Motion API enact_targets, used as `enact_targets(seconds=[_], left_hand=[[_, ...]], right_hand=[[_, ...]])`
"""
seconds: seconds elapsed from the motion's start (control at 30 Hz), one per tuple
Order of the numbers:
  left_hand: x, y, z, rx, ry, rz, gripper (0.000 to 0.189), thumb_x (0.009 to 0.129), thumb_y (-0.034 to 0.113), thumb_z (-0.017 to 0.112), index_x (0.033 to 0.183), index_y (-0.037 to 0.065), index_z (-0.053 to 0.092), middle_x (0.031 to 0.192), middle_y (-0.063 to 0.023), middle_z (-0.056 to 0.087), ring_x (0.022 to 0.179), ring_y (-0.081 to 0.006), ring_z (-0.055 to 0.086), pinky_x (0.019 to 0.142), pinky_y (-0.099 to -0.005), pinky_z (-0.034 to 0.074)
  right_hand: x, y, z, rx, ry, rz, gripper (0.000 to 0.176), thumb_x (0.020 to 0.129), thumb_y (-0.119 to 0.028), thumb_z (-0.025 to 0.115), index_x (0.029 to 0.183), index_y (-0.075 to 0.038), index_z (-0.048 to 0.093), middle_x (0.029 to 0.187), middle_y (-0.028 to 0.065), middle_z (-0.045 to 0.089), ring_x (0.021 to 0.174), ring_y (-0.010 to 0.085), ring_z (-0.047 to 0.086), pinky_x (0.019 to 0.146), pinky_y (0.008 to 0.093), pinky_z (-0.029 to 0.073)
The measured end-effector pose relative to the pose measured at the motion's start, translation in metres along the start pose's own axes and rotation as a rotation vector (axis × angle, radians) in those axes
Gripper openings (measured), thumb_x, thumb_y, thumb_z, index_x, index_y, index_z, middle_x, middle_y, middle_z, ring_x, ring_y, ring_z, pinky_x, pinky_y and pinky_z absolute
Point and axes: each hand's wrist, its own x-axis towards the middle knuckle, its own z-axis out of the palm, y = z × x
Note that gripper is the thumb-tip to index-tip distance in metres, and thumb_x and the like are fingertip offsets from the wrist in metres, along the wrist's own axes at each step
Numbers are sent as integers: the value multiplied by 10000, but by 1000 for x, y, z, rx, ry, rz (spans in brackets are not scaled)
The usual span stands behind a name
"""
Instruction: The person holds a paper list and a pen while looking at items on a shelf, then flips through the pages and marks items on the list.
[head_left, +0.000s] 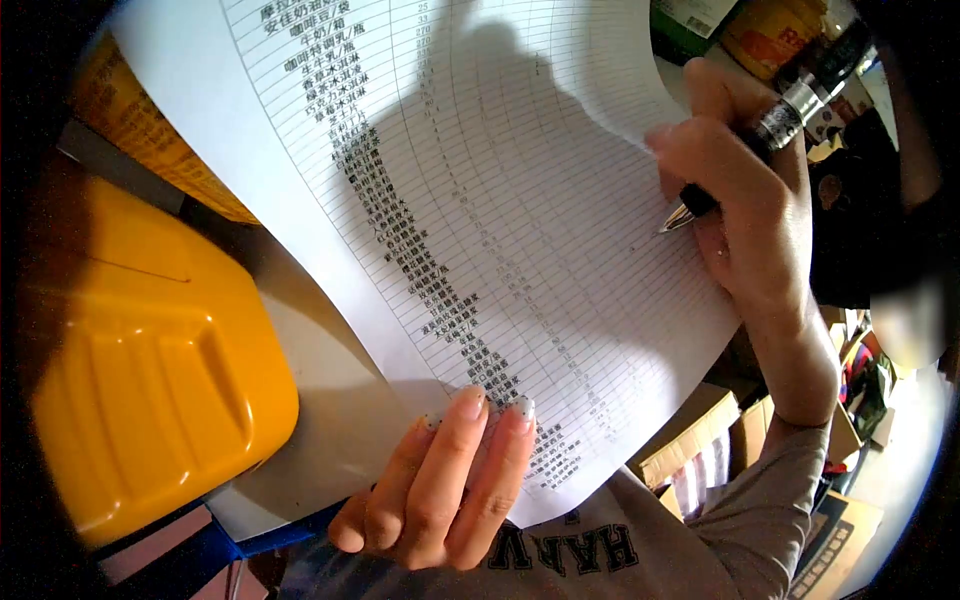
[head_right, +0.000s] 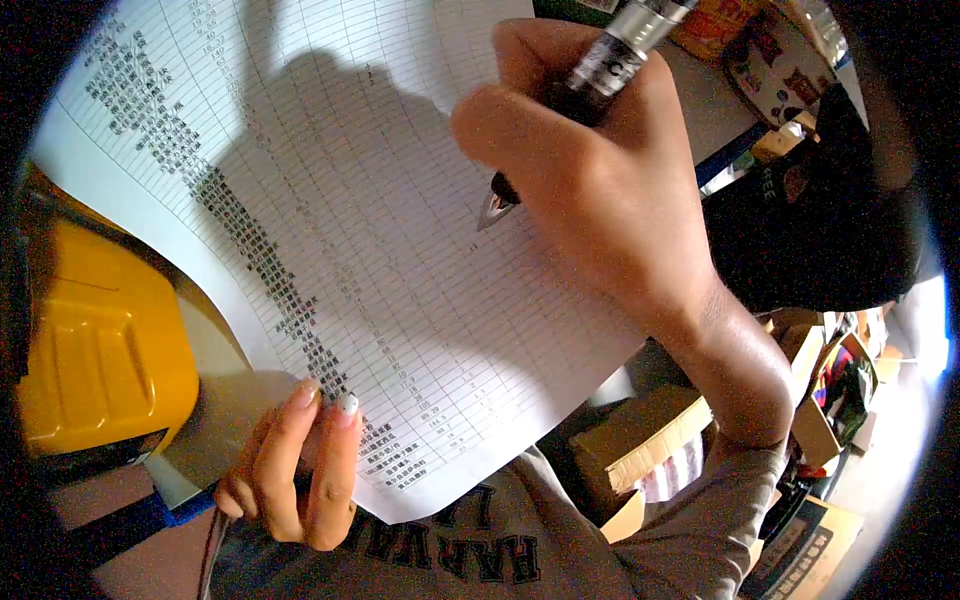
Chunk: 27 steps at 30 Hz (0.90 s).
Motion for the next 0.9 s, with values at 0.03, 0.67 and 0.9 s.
enact_targets(seconds=[0.03, 0.67, 0.9], left_hand=[[1, 1, -3, 0, -64, -31, 76, 715, 219, 557, 762, 174, 597, 765, 0, 582, 626, -86, 498, 620, -181, 313], [3, 6, -19, -36, -180, -161, 148, 747, 295, 488, 761, 237, 623, 732, 103, 576, 686, 3, 496, 743, -223, 256], [5, 0, -3, -18, -93, -154, 150, 750, 268, 478, 736, 241, 625, 701, 132, 581, 647, 17, 497, 627, -190, 254]], right_hand=[[1, -2, 1, 52, 10, -11, 105, 683, -114, 484, 652, -18, 453, 528, 23, 396, 401, 65, 359, 385, 190, 277], [-69, -22, 44, 34, 104, -525, 165, 428, 3, 582, 519, -33, 449, 425, 50, 414, 323, 117, 382, 283, 203, 265], [-57, -15, 48, 6, 151, -517, 152, 407, -23, 550, 496, -40, 429, 417, 42, 386, 308, 116, 364, 272, 207, 253]])
